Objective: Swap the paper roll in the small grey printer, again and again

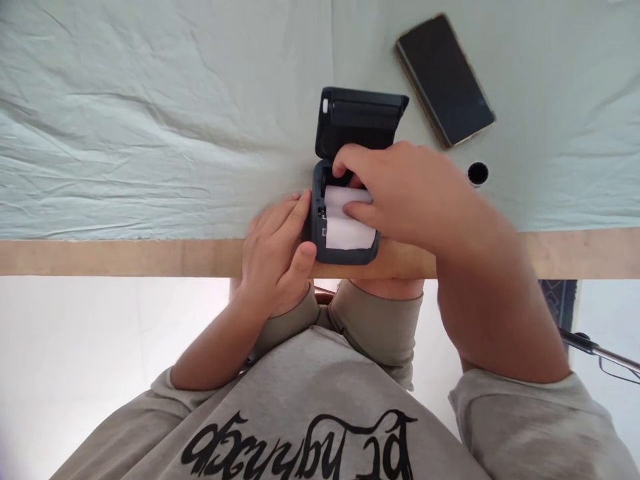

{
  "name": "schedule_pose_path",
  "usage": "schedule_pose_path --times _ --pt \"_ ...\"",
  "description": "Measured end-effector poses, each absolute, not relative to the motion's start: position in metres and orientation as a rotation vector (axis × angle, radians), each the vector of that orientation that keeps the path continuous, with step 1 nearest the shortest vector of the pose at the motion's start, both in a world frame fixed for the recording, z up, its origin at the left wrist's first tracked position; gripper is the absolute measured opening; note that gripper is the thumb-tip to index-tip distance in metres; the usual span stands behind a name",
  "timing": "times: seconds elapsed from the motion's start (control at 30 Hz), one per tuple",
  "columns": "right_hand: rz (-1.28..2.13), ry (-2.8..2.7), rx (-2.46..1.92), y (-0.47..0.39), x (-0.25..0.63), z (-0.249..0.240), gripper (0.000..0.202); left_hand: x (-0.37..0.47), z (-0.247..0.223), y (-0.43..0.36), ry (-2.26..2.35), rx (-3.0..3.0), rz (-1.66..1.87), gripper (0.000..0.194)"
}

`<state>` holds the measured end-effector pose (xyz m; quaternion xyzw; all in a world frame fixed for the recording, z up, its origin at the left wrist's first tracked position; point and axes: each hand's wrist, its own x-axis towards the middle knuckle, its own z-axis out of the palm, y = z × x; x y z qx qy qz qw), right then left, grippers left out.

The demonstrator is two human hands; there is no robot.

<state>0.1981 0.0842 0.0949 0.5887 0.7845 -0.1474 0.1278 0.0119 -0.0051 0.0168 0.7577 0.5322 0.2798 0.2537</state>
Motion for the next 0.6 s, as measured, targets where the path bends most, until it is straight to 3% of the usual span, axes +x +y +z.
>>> schedule_pose_path --times 0.13,0.27,0.3,0.4,0.47,0.6 --pt "-0.821 2.494 1.890 0.075 0.221 0.100 0.043 0.012 0.018 -0.006 1.430 2.051 0.780 0.087" --pt "-1.953 2.519 2.459 0.047 0.270 0.083 0.053 0.013 0.018 -0.006 1.436 2.057 0.778 0.084" --pt "-2.065 2.442 2.522 0.039 0.282 0.075 0.054 0.013 0.018 -0.006 1.434 2.063 0.785 0.084" --pt "-2.148 2.107 2.816 0.021 0.310 0.050 0.040 0.013 0.016 -0.005 1.433 2.090 0.812 0.084" --pt "-2.042 2.080 2.988 0.015 0.322 0.034 0.042 0.013 0.015 -0.005 1.434 2.106 0.812 0.083" --pt "-1.299 2.181 3.512 0.019 0.335 0.020 0.045 0.012 0.014 -0.004 1.439 2.117 0.766 0.078"
